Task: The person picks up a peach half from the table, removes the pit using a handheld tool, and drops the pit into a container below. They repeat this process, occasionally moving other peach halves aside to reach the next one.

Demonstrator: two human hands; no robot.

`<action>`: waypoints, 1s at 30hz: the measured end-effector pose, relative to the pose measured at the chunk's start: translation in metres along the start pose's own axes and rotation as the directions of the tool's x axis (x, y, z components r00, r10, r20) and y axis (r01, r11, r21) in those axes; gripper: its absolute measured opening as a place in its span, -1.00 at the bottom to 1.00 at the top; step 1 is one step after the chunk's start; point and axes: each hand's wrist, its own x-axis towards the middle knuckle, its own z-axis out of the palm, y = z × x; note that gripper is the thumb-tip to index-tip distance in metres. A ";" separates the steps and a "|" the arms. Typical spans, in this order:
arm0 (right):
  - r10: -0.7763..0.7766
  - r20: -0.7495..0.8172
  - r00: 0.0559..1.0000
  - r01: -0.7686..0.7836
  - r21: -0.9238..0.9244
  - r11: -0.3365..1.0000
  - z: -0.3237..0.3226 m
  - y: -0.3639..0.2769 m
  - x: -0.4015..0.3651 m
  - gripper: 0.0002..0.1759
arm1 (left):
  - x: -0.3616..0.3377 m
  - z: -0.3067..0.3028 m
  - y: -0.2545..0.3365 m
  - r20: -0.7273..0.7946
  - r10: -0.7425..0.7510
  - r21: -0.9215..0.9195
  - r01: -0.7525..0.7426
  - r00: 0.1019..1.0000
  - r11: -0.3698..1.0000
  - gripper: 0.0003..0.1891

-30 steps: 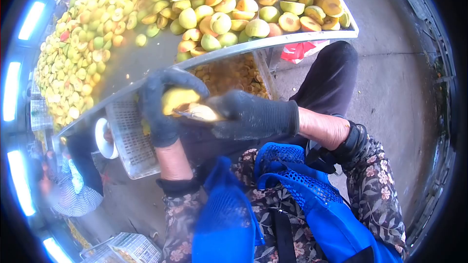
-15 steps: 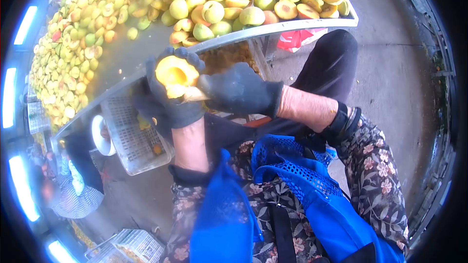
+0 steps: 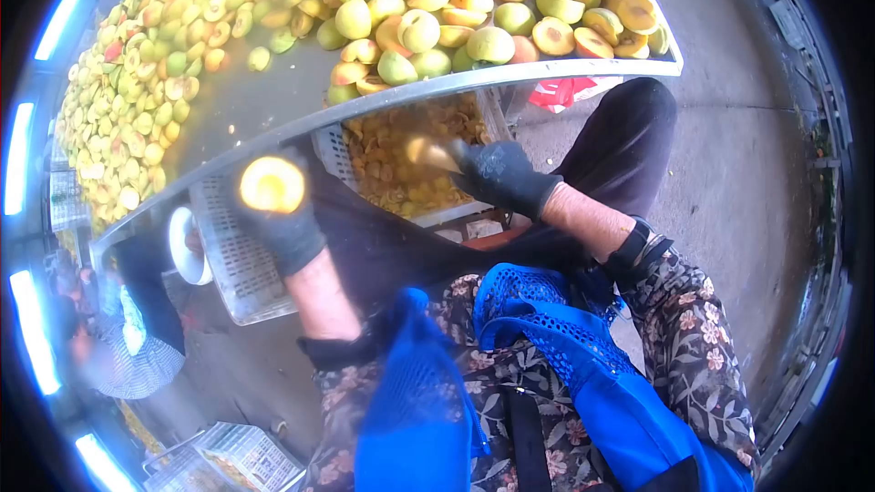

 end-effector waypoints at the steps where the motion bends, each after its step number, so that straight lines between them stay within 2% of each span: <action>1: 0.011 0.136 0.991 -0.004 -0.054 0.999 0.012 0.012 -0.006 -0.79 | -0.002 -0.014 0.017 0.024 0.066 0.203 -0.069 0.998 0.977 -0.63; 2: 0.033 0.264 0.964 -0.004 -0.107 0.994 0.028 0.031 -0.017 -0.79 | -0.003 -0.028 0.035 0.047 0.132 0.395 -0.140 0.990 0.908 -0.65; 3: 0.063 0.384 0.921 0.000 -0.164 0.986 0.035 0.042 -0.020 -0.79 | 0.003 -0.053 0.046 -0.046 0.250 0.627 -0.167 0.967 0.761 -0.65; 5: 0.099 0.302 0.948 -0.062 -0.131 0.989 0.028 0.037 -0.018 -0.76 | 0.011 -0.075 0.070 -0.359 0.313 0.535 -0.081 0.879 0.841 -0.68; 6: 0.114 0.267 0.957 -0.089 -0.105 0.990 0.027 0.035 -0.018 -0.75 | 0.021 -0.106 0.075 -0.232 0.467 0.844 -0.063 0.853 0.533 -0.69; 9: 0.119 0.378 0.918 -0.094 -0.085 0.992 0.020 0.038 -0.015 -0.69 | 0.038 -0.120 0.085 0.031 0.308 0.982 -0.086 0.951 0.167 -0.71; 11: 0.157 0.399 0.903 -0.130 -0.094 0.987 0.021 0.040 -0.014 -0.67 | 0.045 -0.055 0.059 0.381 0.212 0.925 -0.367 0.900 -0.101 -0.82; 12: 0.172 0.413 0.894 -0.144 -0.098 0.985 0.021 0.039 -0.014 -0.65 | 0.047 -0.026 0.040 0.499 0.209 0.866 -0.491 0.841 -0.089 -0.76; 13: 0.171 0.424 0.889 -0.147 -0.088 0.985 0.021 0.038 -0.013 -0.65 | 0.043 0.017 0.025 0.317 0.075 0.937 -0.324 0.946 0.128 -0.68; 14: 0.171 0.435 0.884 -0.153 -0.076 0.985 0.021 0.038 -0.013 -0.64 | 0.046 0.046 0.012 0.146 -0.101 0.944 -0.108 0.984 0.312 -0.60; 16: 0.187 0.456 0.870 -0.177 -0.065 0.982 0.019 0.035 -0.015 -0.64 | 0.078 0.037 -0.032 0.443 -0.244 0.896 -0.416 0.863 0.154 -0.49; 19: 0.229 0.478 0.848 -0.228 -0.062 0.972 0.008 0.027 -0.017 -0.66 | 0.097 0.050 -0.063 0.409 -0.466 0.899 -0.434 0.784 0.058 -0.44; 20: 0.239 0.449 0.861 -0.258 -0.020 0.966 0.007 0.025 -0.019 -0.69 | 0.101 0.047 -0.067 0.457 -0.425 0.887 -0.436 0.781 0.153 -0.42; 23: 0.228 0.432 0.873 -0.231 -0.046 0.972 0.014 0.032 -0.031 -0.69 | 0.119 0.024 -0.076 0.575 -0.327 0.804 -0.591 0.750 0.058 -0.44; 26: 0.192 0.433 0.881 -0.203 -0.022 0.979 0.007 0.029 -0.029 -0.69 | 0.118 0.028 -0.056 0.343 -0.333 0.925 -0.255 0.878 0.281 -0.44; 28: 0.203 0.398 0.895 -0.232 0.024 0.972 -0.004 0.022 -0.022 -0.70 | 0.106 0.038 -0.036 0.217 -0.350 0.877 -0.024 0.911 0.481 -0.44; 29: 0.208 0.384 0.899 -0.246 0.051 0.968 -0.010 0.015 -0.018 -0.70 | 0.093 0.044 -0.029 0.346 -0.276 0.855 -0.179 0.897 0.487 -0.44; 30: 0.165 0.307 0.937 -0.213 0.129 0.969 -0.015 0.007 -0.014 -0.71 | 0.081 0.050 -0.021 0.470 -0.195 0.812 -0.334 0.861 0.479 -0.45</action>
